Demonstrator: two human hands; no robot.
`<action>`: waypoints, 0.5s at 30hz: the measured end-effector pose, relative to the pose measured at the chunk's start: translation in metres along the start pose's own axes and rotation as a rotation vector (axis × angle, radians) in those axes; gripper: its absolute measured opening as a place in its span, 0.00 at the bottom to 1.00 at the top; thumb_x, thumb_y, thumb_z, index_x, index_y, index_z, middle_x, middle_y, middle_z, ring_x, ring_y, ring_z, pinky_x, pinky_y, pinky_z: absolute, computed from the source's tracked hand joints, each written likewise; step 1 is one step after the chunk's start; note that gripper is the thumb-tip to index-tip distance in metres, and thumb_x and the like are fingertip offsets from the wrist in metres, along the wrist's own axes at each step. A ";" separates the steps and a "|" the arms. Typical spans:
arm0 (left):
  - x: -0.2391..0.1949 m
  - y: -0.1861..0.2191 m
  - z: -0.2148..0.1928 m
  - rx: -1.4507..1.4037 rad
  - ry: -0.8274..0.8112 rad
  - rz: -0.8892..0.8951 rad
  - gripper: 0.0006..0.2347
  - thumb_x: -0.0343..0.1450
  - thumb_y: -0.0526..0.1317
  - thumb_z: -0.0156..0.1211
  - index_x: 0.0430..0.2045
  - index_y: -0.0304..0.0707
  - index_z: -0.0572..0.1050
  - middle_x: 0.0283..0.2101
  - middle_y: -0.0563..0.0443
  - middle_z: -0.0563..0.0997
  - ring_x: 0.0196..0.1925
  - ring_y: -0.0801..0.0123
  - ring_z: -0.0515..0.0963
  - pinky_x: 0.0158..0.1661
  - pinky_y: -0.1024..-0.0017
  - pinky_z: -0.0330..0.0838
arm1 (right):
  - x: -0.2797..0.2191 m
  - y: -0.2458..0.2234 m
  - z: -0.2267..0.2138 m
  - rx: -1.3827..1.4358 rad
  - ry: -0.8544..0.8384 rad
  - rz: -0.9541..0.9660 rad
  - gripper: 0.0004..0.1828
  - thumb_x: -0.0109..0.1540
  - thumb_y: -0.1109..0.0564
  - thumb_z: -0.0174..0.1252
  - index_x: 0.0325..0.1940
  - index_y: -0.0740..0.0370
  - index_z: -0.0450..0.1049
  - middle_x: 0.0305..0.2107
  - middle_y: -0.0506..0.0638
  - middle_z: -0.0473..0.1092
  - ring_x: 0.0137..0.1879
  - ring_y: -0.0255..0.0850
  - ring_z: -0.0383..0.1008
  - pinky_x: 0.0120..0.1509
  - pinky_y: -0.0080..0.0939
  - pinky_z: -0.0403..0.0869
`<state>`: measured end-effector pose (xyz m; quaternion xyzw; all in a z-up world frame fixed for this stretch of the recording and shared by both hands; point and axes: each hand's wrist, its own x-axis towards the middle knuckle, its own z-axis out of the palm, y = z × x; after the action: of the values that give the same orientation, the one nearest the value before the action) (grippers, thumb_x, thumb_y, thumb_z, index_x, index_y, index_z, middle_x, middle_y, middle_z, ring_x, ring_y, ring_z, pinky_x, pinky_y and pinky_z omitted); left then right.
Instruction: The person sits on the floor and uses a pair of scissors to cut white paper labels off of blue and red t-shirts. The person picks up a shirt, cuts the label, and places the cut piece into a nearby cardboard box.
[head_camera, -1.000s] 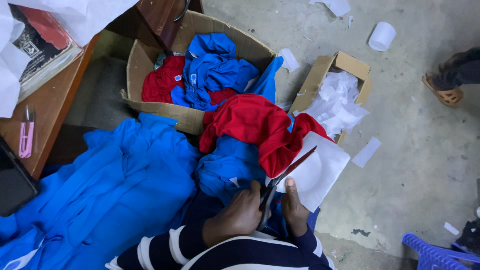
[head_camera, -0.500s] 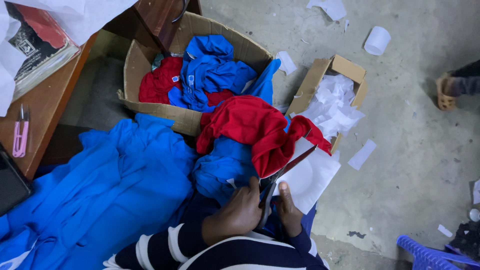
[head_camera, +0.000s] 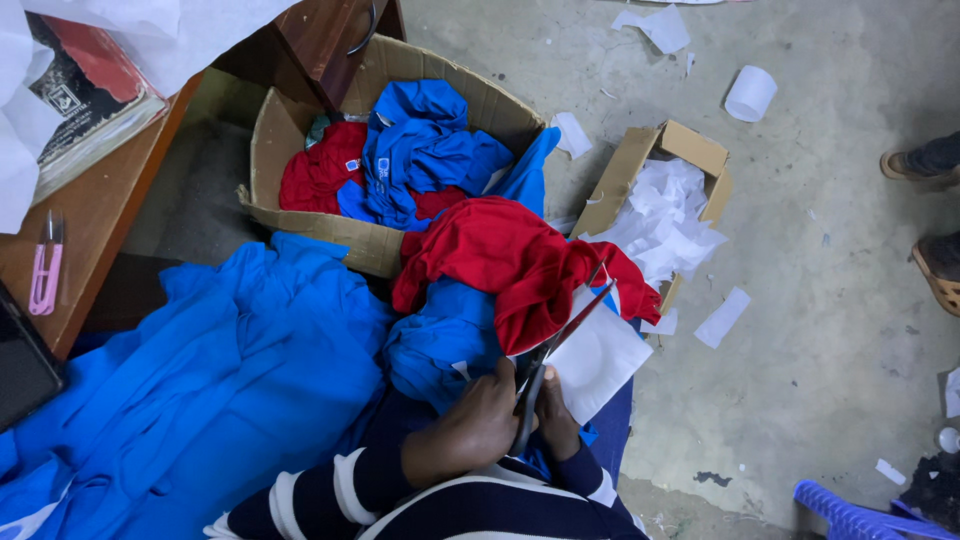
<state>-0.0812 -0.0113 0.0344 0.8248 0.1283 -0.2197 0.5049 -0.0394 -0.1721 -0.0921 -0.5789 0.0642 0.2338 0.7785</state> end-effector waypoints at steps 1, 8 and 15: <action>0.002 -0.003 0.001 -0.018 -0.003 0.002 0.14 0.71 0.40 0.61 0.42 0.33 0.64 0.33 0.31 0.81 0.35 0.36 0.83 0.35 0.48 0.72 | 0.004 0.010 -0.009 -0.026 -0.105 0.095 0.27 0.73 0.40 0.45 0.56 0.64 0.76 0.45 0.55 0.78 0.56 0.41 0.77 0.67 0.43 0.73; 0.015 -0.005 -0.014 -0.080 0.146 0.129 0.17 0.76 0.49 0.54 0.46 0.32 0.67 0.34 0.31 0.81 0.37 0.36 0.84 0.35 0.49 0.73 | 0.012 0.013 0.004 -0.069 0.046 -0.026 0.25 0.68 0.45 0.56 0.60 0.66 0.79 0.48 0.57 0.80 0.55 0.43 0.81 0.65 0.43 0.77; 0.066 -0.007 -0.101 -0.019 0.386 -0.039 0.15 0.70 0.49 0.62 0.39 0.41 0.69 0.31 0.40 0.86 0.44 0.46 0.88 0.47 0.53 0.79 | 0.021 -0.042 0.041 -0.074 -0.057 -0.282 0.19 0.71 0.55 0.55 0.57 0.74 0.80 0.48 0.61 0.83 0.50 0.43 0.85 0.59 0.40 0.81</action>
<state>-0.0031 0.0807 0.0365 0.8443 0.2407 -0.0657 0.4742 -0.0095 -0.1367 -0.0502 -0.6035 -0.0486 0.1408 0.7833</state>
